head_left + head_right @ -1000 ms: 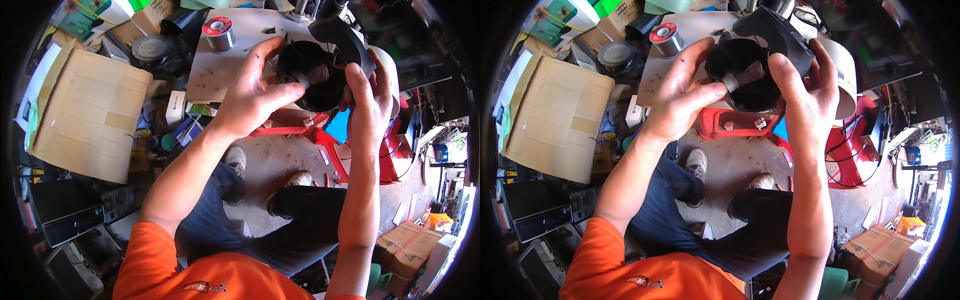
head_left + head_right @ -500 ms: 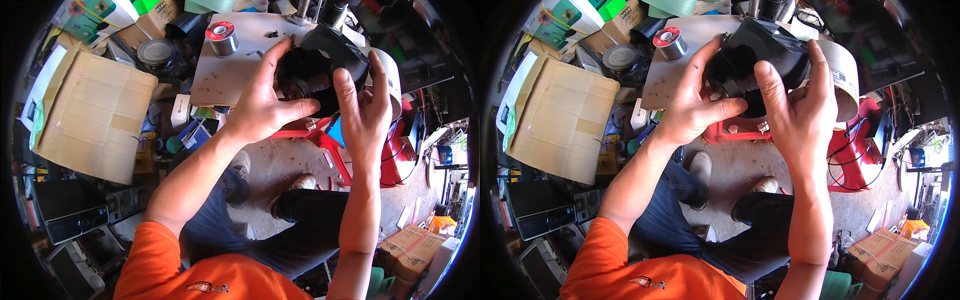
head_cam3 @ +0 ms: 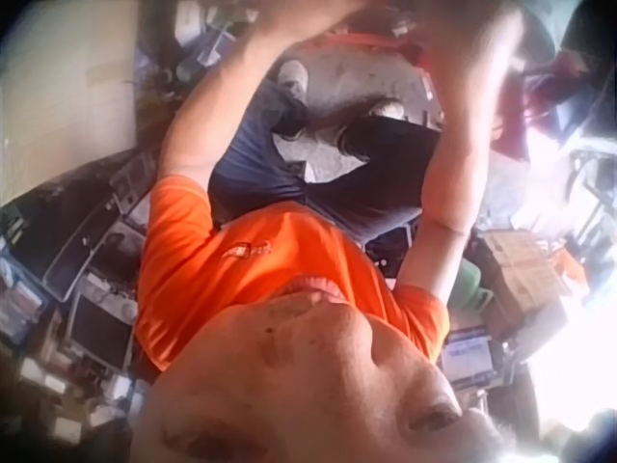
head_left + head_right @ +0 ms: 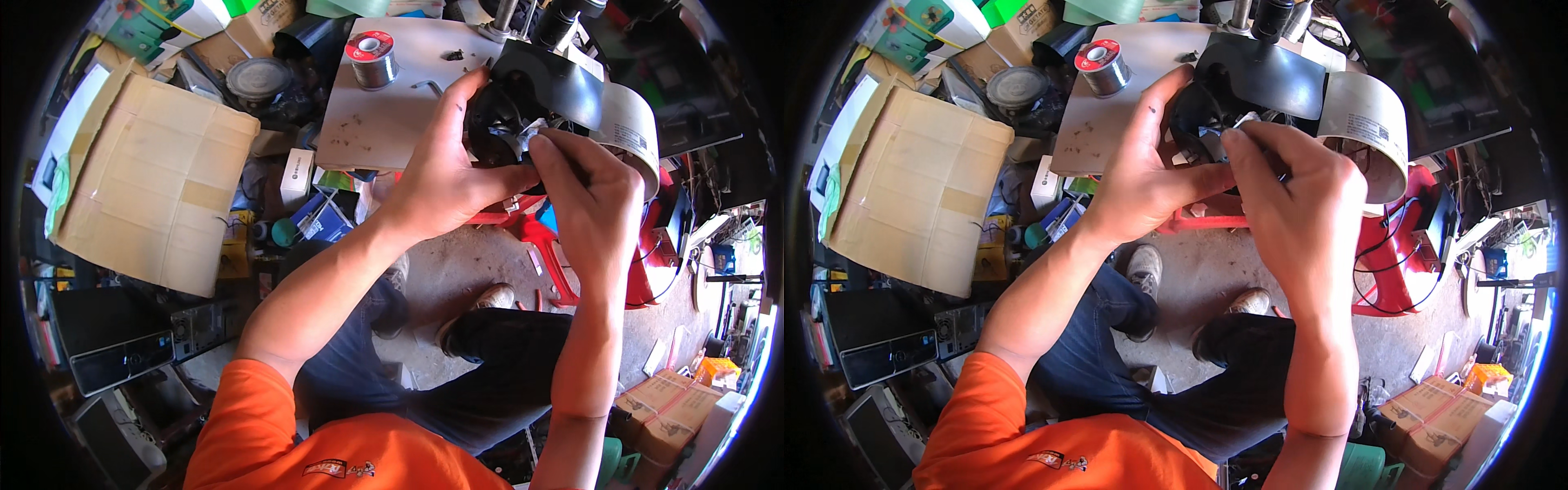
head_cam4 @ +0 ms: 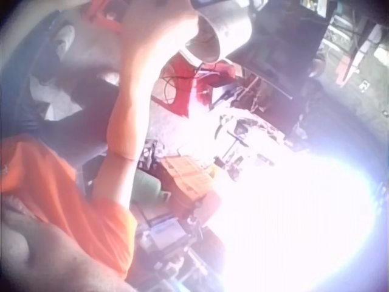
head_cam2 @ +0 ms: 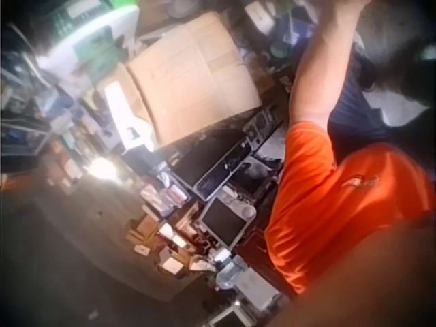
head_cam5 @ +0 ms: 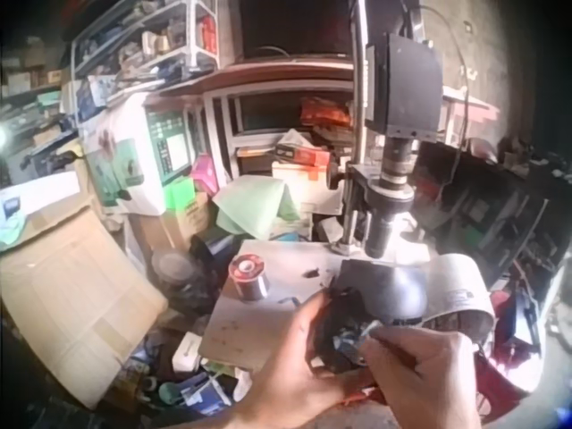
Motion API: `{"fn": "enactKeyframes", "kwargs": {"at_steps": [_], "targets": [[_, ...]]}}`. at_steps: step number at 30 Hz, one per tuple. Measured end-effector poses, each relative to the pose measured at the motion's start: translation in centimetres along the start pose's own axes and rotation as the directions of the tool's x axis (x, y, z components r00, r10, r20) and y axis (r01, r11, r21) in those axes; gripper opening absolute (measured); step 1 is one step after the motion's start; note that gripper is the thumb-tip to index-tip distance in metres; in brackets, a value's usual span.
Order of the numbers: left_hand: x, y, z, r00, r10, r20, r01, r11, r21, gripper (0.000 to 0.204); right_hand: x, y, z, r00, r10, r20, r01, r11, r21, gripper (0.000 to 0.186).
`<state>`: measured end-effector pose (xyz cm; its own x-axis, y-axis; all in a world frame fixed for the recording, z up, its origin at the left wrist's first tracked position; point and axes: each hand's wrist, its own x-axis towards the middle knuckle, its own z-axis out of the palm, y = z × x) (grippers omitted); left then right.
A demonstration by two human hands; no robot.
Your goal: The person disassembles a black electronic device, removes a white cylindrical component, and manipulates internal wires and connectors. They then reassemble the device by placing the component back inside and securing the casing.
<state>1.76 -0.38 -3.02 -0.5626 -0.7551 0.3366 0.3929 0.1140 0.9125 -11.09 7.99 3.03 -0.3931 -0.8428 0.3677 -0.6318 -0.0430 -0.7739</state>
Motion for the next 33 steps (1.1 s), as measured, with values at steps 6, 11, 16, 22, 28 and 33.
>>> {"fn": "enactKeyframes", "kwargs": {"at_steps": [6, 11, 16, 22, 28, 33], "targets": [[-0.2, -0.5, 0.3, 0.997, 0.076, -0.017, -0.076, 0.997, 0.018, 0.098, 1.7, 1.6, 1.4, 0.994, 0.088, 0.068, -0.092, 0.993, 0.067, 0.025], [-0.3, -0.4, -0.1, 0.999, 0.031, -0.008, -0.031, 0.998, 0.057, 0.097, 1.4, 0.7, 1.4, 0.999, -0.001, 0.053, -0.004, 0.995, 0.097, 0.019], [-0.1, -0.5, -0.2, 0.999, 0.046, -0.02, -0.044, 0.995, 0.087, 0.093, 0.7, 1.0, 0.3, 0.987, -0.086, 0.134, 0.055, 0.973, 0.224, 0.008], [-0.2, -1.3, 0.0, 0.985, 0.17, -0.027, -0.165, 0.976, 0.139, 0.082, 0.6, 1.5, 0.0, 0.931, -0.338, 0.138, 0.319, 0.937, 0.139, 0.01], [-0.5, -0.9, -0.1, 0.99, 0.139, 0.01, -0.136, 0.946, 0.293, 0.081, -0.2, 0.4, 0.4, 0.973, -0.196, 0.12, 0.192, 0.98, 0.041, 0.018], [-0.5, -1.5, 0.0, 0.982, 0.189, 0.002, -0.183, 0.946, 0.268, 0.081, -0.4, 1.0, 1.2, 0.976, -0.206, 0.063, 0.207, 0.978, 0.003, 0.025]]}}
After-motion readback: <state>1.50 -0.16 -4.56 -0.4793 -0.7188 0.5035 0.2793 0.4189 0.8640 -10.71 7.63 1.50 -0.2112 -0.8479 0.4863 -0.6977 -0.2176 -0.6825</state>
